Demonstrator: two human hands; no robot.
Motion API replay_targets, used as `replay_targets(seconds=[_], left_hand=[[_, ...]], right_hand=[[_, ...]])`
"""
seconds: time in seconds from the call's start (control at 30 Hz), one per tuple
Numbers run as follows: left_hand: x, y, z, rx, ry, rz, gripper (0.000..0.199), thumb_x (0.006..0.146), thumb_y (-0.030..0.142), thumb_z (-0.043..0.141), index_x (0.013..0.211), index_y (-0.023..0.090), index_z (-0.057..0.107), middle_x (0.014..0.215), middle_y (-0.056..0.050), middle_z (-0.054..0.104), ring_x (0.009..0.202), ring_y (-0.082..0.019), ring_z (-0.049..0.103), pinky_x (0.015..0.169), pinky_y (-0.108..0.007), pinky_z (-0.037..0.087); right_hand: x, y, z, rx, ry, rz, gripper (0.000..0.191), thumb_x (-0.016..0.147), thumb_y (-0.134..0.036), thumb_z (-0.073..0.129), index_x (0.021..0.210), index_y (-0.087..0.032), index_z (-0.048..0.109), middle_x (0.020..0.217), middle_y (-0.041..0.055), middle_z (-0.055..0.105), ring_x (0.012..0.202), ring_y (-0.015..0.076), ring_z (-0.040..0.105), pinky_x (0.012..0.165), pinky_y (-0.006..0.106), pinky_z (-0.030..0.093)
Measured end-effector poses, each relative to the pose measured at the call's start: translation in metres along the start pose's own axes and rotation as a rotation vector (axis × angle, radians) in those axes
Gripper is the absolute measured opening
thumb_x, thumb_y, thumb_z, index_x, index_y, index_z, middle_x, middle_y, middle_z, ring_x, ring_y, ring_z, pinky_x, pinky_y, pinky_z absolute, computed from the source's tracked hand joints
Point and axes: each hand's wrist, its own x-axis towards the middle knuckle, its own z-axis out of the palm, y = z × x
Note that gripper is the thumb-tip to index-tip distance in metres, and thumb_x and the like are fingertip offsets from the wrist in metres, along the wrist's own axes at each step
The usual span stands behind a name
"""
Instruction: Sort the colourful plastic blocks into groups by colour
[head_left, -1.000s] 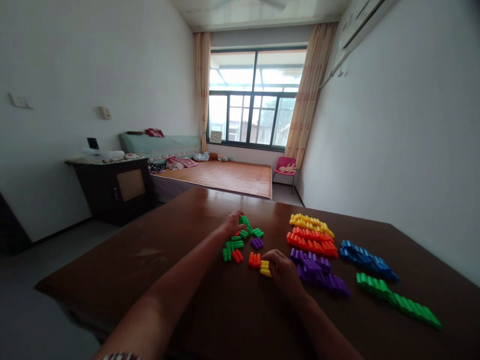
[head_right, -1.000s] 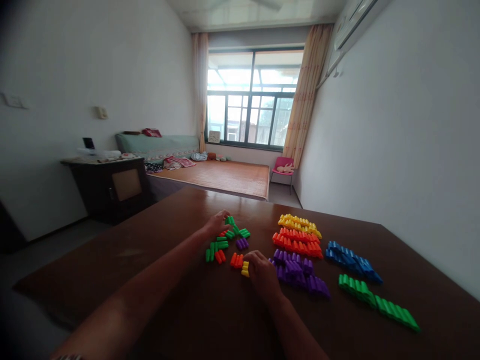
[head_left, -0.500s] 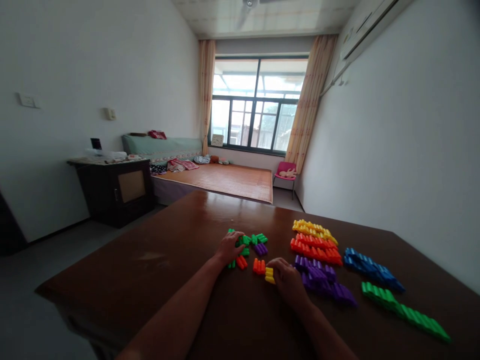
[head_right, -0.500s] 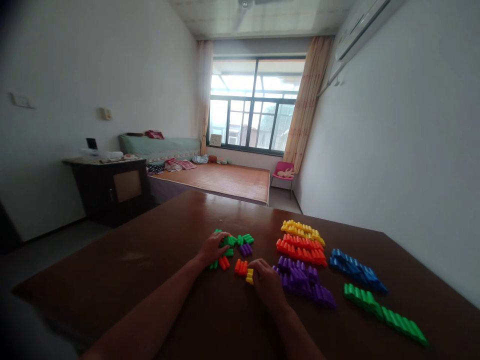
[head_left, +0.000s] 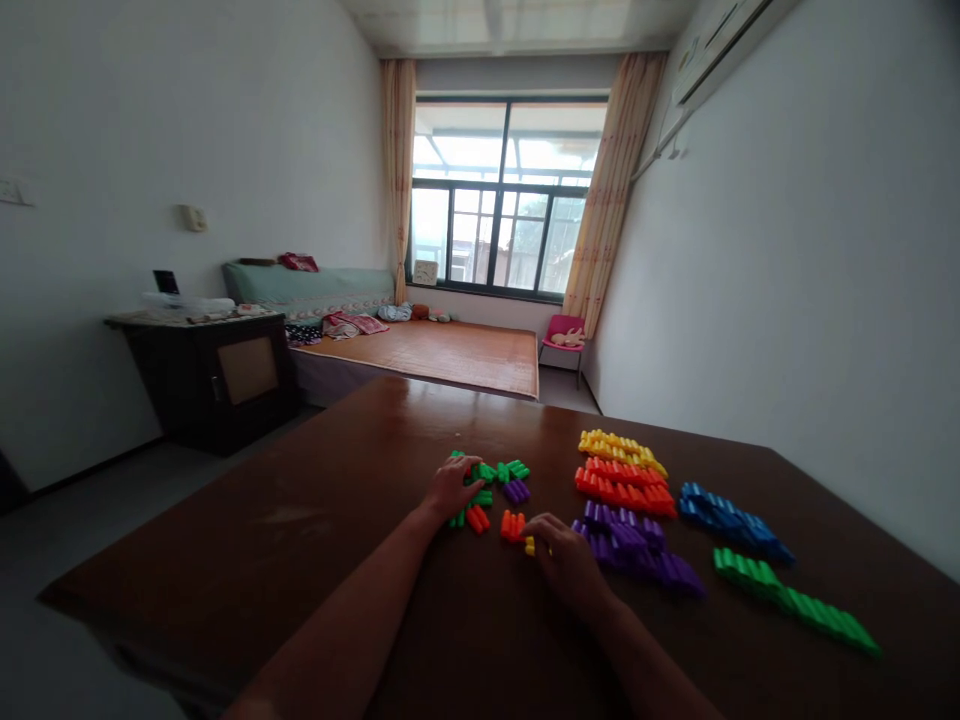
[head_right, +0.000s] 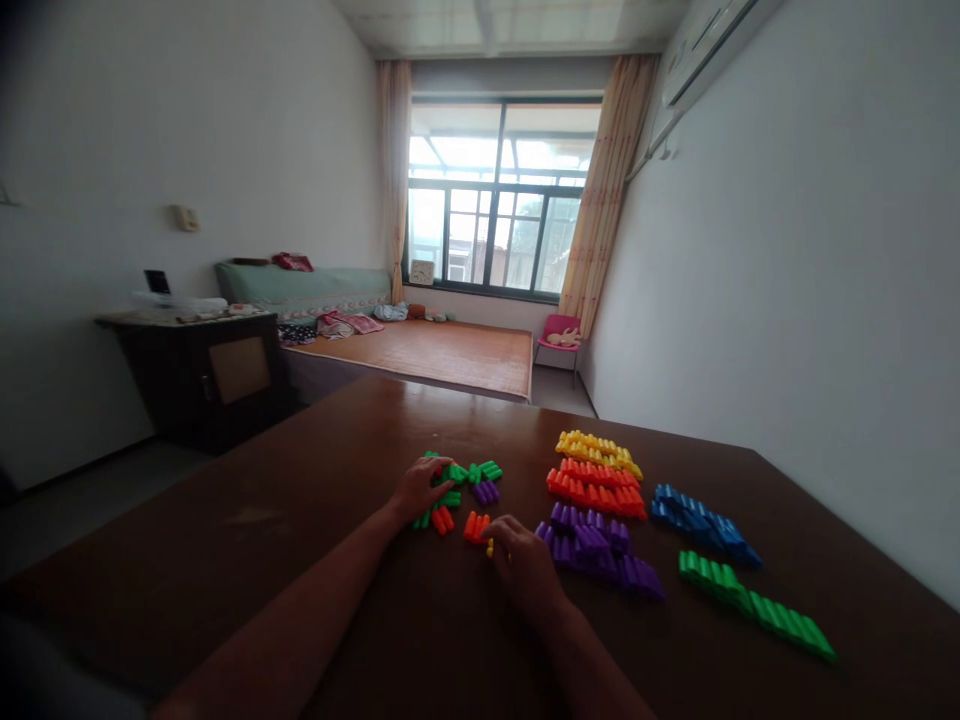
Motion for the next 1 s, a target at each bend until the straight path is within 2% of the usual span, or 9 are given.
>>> replay_targets(seconds=[0.23,0.63,0.7,0.87,0.93,1.0], left_hand=[[0.0,0.006,-0.004,0.011,-0.019,-0.019,0.035,0.079,0.026,0.065,0.113,0.019,0.064,0.107,-0.007,0.068,0.102,-0.024,0.059,0.092,-0.036,0.048],[0.0,0.004,-0.002,0.005,-0.013,-0.013,0.034,0.078,0.026,0.065,0.112,0.02,0.065,0.104,-0.007,0.068,0.101,-0.024,0.059,0.092,-0.036,0.047],[0.0,0.004,-0.002,-0.002,-0.018,-0.015,0.034,0.078,0.027,0.065,0.112,0.021,0.065,0.104,-0.007,0.068,0.101,-0.024,0.059,0.093,-0.037,0.047],[0.0,0.006,-0.004,-0.023,-0.015,-0.011,0.033,0.078,0.027,0.066,0.11,0.022,0.066,0.104,-0.006,0.068,0.101,-0.024,0.059,0.093,-0.038,0.047],[0.001,0.006,-0.003,-0.028,-0.015,-0.012,0.033,0.078,0.027,0.066,0.111,0.022,0.066,0.103,-0.006,0.068,0.101,-0.024,0.059,0.093,-0.038,0.047],[0.001,0.005,-0.003,-0.029,-0.016,-0.012,0.034,0.077,0.028,0.066,0.111,0.022,0.066,0.104,-0.007,0.068,0.101,-0.024,0.059,0.093,-0.038,0.047]], right_hand=[[0.0,0.002,0.002,0.001,-0.006,-0.005,0.027,0.086,-0.011,0.042,0.094,-0.023,0.064,0.095,0.004,0.066,0.085,0.0151,0.065,0.078,0.027,0.049],[0.0,-0.001,0.0,-0.005,-0.002,0.008,0.026,0.087,-0.013,0.042,0.095,-0.023,0.064,0.095,0.0037,0.066,0.086,0.0153,0.065,0.077,0.028,0.049],[0.001,-0.001,-0.002,-0.015,0.039,0.025,0.026,0.087,-0.013,0.041,0.094,-0.023,0.065,0.096,0.0041,0.067,0.086,0.0162,0.065,0.078,0.029,0.05],[0.003,0.0,-0.011,-0.079,0.283,0.104,0.027,0.087,-0.018,0.041,0.098,-0.022,0.065,0.099,0.007,0.068,0.089,0.0195,0.066,0.078,0.032,0.053],[0.002,0.0,-0.013,-0.108,0.322,0.123,0.027,0.087,-0.02,0.042,0.101,-0.022,0.065,0.1,0.0076,0.069,0.09,0.0204,0.066,0.08,0.033,0.053],[0.0,0.0,-0.011,-0.147,0.302,0.139,0.027,0.089,-0.023,0.042,0.104,-0.021,0.064,0.102,0.0085,0.069,0.093,0.0211,0.066,0.083,0.035,0.053]])
